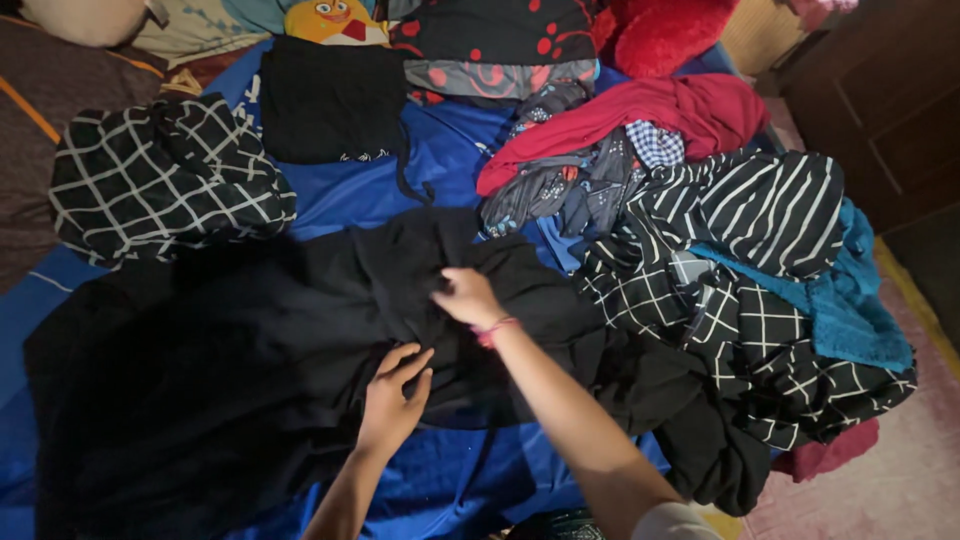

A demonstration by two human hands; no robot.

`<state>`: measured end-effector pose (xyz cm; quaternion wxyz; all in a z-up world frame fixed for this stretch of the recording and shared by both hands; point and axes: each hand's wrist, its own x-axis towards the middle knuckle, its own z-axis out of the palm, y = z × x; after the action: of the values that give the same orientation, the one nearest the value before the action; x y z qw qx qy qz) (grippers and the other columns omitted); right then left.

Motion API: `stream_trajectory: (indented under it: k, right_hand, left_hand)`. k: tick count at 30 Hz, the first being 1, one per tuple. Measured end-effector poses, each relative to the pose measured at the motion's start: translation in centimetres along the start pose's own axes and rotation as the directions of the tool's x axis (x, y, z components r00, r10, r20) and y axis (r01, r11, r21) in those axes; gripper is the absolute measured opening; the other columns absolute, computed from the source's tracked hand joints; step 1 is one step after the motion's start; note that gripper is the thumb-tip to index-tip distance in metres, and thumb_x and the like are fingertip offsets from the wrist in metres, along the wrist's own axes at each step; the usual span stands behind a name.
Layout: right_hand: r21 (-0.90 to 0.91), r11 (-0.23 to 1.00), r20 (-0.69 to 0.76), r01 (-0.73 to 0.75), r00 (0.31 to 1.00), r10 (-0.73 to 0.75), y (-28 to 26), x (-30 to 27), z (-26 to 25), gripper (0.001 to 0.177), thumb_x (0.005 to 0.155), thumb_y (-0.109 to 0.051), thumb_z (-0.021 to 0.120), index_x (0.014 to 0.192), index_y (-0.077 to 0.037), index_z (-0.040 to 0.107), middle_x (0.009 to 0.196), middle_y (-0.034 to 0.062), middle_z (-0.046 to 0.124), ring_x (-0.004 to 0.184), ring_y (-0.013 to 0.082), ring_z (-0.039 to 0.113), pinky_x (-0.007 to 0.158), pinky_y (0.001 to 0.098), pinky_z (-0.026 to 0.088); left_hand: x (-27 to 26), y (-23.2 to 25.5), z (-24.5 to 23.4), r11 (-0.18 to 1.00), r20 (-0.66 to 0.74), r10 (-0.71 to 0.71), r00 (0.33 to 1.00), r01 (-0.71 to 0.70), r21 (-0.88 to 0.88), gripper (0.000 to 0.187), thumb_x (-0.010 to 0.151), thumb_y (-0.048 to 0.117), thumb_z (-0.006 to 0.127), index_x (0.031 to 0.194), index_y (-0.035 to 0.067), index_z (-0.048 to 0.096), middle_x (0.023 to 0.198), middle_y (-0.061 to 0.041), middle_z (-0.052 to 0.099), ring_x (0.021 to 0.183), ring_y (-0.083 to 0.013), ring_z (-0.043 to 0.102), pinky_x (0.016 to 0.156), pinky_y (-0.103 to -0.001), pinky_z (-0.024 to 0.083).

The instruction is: The person folds a black garment on a bed. They smooth and align the fabric, fold the sides inward, and then fold the garment in half to create a compact bundle.

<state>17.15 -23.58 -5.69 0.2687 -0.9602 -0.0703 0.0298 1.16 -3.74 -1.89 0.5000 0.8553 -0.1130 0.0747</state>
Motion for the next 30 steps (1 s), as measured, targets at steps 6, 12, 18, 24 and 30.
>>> stream_trajectory:
  k: [6,12,18,24,30]
  right_hand:
    - [0.988,-0.093,0.150,-0.125,0.928,0.342,7.7,-6.1,-3.0,0.050,0.087,0.005,0.060,0.133,-0.015,0.062,0.115,0.0100,0.073,0.101,0.0214,0.067,0.086,0.0402,0.052]
    - [0.867,-0.496,0.319,0.041,0.719,0.617,8.8,-10.0,-5.4,0.044,0.093,-0.042,0.049,0.120,-0.015,0.071,0.121,0.0103,0.073,0.112,0.0335,0.067,0.101,0.0558,0.049]
    - [0.913,-0.380,0.379,-0.149,0.652,0.657,4.7,-9.6,-9.9,0.086,0.083,-0.077,0.027,0.141,-0.022,0.059,0.137,0.0074,0.065,0.129,0.0331,0.059,0.116,0.0561,0.038]
    - [0.406,0.909,-0.886,-0.091,0.205,0.417,-0.7,-12.7,-11.6,0.069,0.079,0.006,0.053,0.148,0.004,0.044,0.141,0.0265,0.051,0.129,0.0388,0.049,0.115,0.0447,0.034]
    - [0.427,0.904,-0.414,0.005,0.890,0.190,-7.2,-8.3,-8.9,0.042,0.092,-0.028,0.064,0.133,-0.016,0.062,0.131,0.0099,0.062,0.112,0.0245,0.064,0.085,0.0361,0.058]
  left_hand:
    - [-0.1,0.8,0.3,0.998,0.019,-0.036,0.999,0.037,-0.051,0.030,0.093,0.017,0.066,0.119,0.016,0.080,0.127,-0.002,0.071,0.116,-0.0177,0.069,0.105,-0.032,0.050]
    - [-0.6,0.5,2.1,0.999,0.122,-0.034,0.992,0.038,-0.030,0.026,0.090,0.023,0.069,0.111,0.019,0.083,0.122,0.001,0.074,0.112,-0.0162,0.072,0.105,-0.029,0.050]
    - [0.0,1.0,1.6,1.000,0.136,0.003,0.991,0.000,-0.022,0.030,0.090,0.025,0.071,0.118,0.018,0.080,0.129,-0.001,0.072,0.119,-0.0170,0.068,0.109,-0.033,0.048]
    - [0.4,2.1,1.1,0.993,0.272,-0.101,0.957,0.115,-0.039,0.036,0.089,0.031,0.071,0.124,0.022,0.077,0.136,-0.001,0.069,0.128,-0.0175,0.064,0.111,-0.033,0.045]
    - [-0.2,2.3,3.1,0.995,0.354,-0.089,0.931,0.100,-0.014,0.040,0.092,0.034,0.067,0.127,0.019,0.075,0.153,0.007,0.056,0.144,-0.0262,0.046,0.118,-0.036,0.036]
